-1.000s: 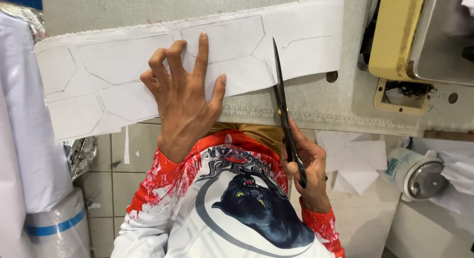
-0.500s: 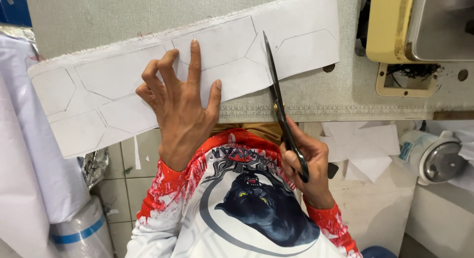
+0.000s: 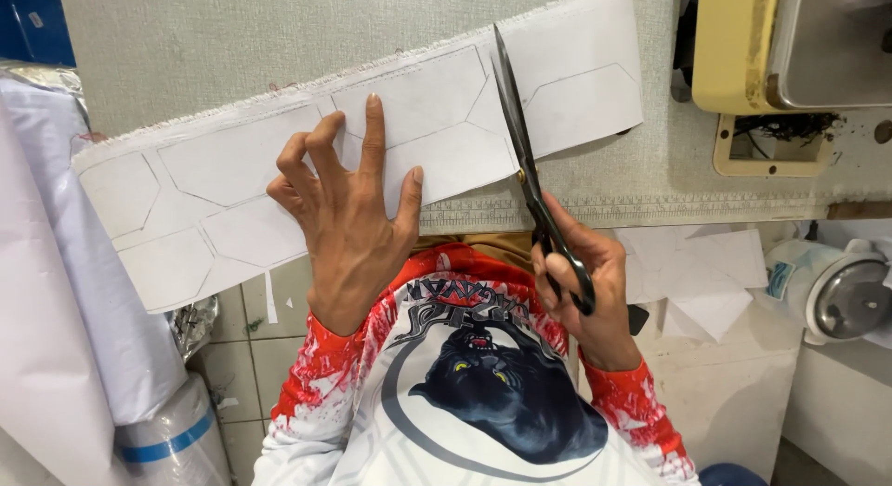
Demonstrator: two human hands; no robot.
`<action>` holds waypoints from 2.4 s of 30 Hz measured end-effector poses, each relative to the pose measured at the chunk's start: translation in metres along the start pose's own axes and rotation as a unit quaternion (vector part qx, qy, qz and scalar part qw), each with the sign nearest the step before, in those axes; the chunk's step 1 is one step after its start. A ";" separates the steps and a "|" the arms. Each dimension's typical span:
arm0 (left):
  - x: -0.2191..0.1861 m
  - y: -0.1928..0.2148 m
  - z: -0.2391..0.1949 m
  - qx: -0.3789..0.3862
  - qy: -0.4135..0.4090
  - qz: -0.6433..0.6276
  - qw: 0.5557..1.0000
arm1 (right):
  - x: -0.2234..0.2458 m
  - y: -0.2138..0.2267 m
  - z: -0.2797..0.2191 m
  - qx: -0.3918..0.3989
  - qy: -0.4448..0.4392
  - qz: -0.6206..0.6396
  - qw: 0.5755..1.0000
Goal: A person uses industrial scissors to cut out specific pattern shapes from a large sheet of white fabric on a workbench.
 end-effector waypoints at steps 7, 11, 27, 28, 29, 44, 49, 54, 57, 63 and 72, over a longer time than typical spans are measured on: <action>-0.001 0.002 0.000 -0.012 -0.006 -0.011 1.000 | 0.018 -0.013 0.019 -0.034 -0.033 -0.058 0.997; 0.009 -0.015 0.024 -0.036 0.030 -0.134 0.990 | 0.010 0.009 0.011 -0.046 0.011 -0.026 0.999; 0.038 -0.004 0.029 -0.067 -0.075 -0.084 0.991 | 0.030 0.057 -0.037 -0.057 -0.005 -0.137 0.989; 0.039 0.003 0.028 -0.087 -0.103 -0.077 0.988 | 0.029 0.055 -0.040 -0.043 -0.014 -0.119 0.992; 0.039 0.009 0.027 -0.106 -0.130 -0.070 0.983 | 0.029 0.053 -0.042 -0.030 -0.024 -0.102 0.994; 0.055 0.019 0.020 -0.075 -0.178 -0.069 0.979 | 0.004 0.023 -0.023 0.139 -0.040 -0.038 0.989; 0.052 0.026 0.016 -0.087 -0.193 -0.077 0.974 | -0.003 0.023 -0.010 0.119 -0.046 -0.039 0.991; 0.053 0.026 0.016 -0.087 -0.194 -0.077 0.974 | -0.017 0.033 -0.015 0.104 -0.077 0.059 0.990; 0.054 0.026 0.016 -0.085 -0.195 -0.081 0.974 | -0.013 0.031 -0.019 0.132 -0.050 0.088 0.986; 0.051 0.028 0.015 -0.098 -0.208 -0.078 0.970 | -0.002 0.037 -0.018 0.111 -0.056 -0.003 0.992; 0.053 0.027 0.016 -0.095 -0.200 -0.073 0.973 | 0.014 0.021 0.001 0.120 -0.053 -0.077 0.988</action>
Point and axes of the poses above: each hand's wrist, its own z-axis towards the middle knuckle, its own y-axis out of the back of the hand, x = y × z, the point moved 8 cm from there along z, towards the middle knuckle, and after that the axes turned 14 degrees about x, right-handed, at the moved point
